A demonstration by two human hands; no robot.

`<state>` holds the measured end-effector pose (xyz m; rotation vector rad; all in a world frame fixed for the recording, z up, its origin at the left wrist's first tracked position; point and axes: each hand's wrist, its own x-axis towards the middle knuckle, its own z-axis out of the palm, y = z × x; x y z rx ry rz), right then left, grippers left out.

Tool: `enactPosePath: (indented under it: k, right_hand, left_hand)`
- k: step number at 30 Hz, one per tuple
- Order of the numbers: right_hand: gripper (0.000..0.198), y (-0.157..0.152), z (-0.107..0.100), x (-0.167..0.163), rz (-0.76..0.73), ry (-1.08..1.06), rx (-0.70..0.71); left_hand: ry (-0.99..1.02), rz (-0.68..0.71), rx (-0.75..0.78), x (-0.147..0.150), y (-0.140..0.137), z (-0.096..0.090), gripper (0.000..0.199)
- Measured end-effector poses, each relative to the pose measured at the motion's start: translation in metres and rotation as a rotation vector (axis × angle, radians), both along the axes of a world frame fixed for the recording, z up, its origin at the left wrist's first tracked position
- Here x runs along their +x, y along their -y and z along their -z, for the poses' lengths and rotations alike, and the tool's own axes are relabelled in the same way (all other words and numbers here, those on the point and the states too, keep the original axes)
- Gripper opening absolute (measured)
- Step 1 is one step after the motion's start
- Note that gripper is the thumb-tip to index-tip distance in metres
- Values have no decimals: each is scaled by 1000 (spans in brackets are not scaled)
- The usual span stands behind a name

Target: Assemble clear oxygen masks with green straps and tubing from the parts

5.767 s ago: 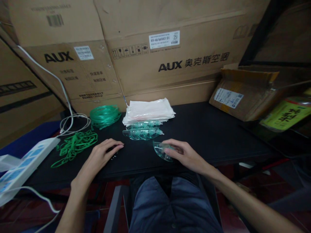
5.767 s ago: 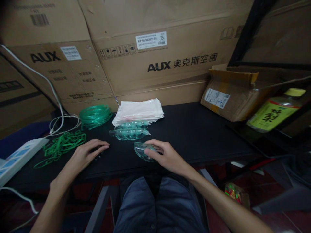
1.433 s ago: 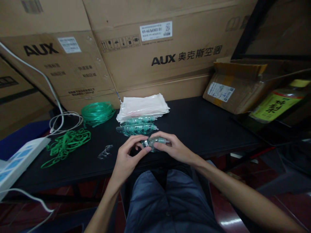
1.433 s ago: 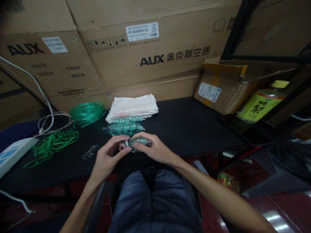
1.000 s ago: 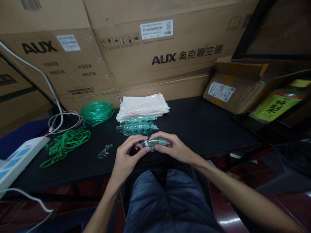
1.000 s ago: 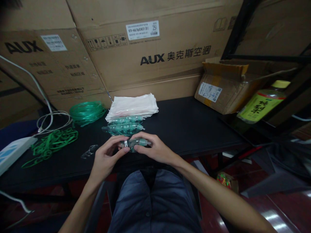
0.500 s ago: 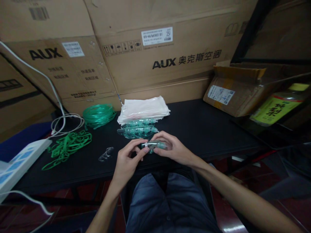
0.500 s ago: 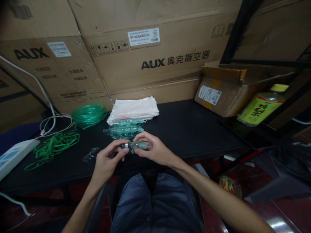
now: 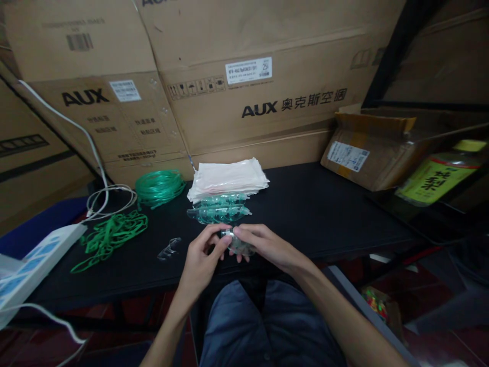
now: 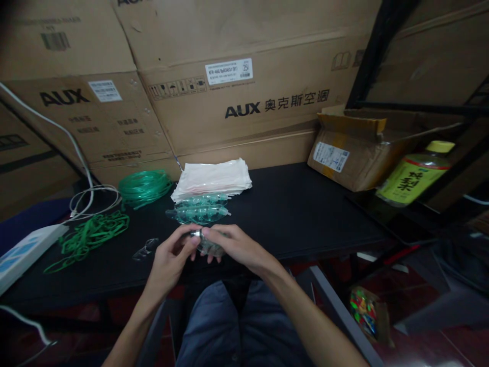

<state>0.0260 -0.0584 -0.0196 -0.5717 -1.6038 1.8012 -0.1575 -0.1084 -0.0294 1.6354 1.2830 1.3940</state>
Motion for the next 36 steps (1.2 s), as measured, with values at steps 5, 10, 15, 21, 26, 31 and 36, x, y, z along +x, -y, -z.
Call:
enactPosePath:
  k: [5,10,15,21,26,31,36]
  right_hand:
    - [38,4,8,6,111,-14,21]
    - [34,8,9,5,172,-55,71]
    - [33,13,17,0,261,-64,190]
    - [33,21,18,-5,454,-29,417]
    - [15,26,18,-5,491,-78,498]
    - [43,27,25,-10,565,-114,335]
    - [45,24,27,-13,593,-63,284]
  left_hand:
    - [-60,-2,-24,2,1,-1,24]
    - [-19,44,65,1,-1,-2,17]
    - [15,5,83,1,-3,-3,14]
    - [249,-81,-107,3,-5,-1,34]
    - [308,-38,-209,-1,-6,2,42]
    - [375,-50,-258,-3,-4,3,45]
    - [389,-46,-246,-1,-5,4,43]
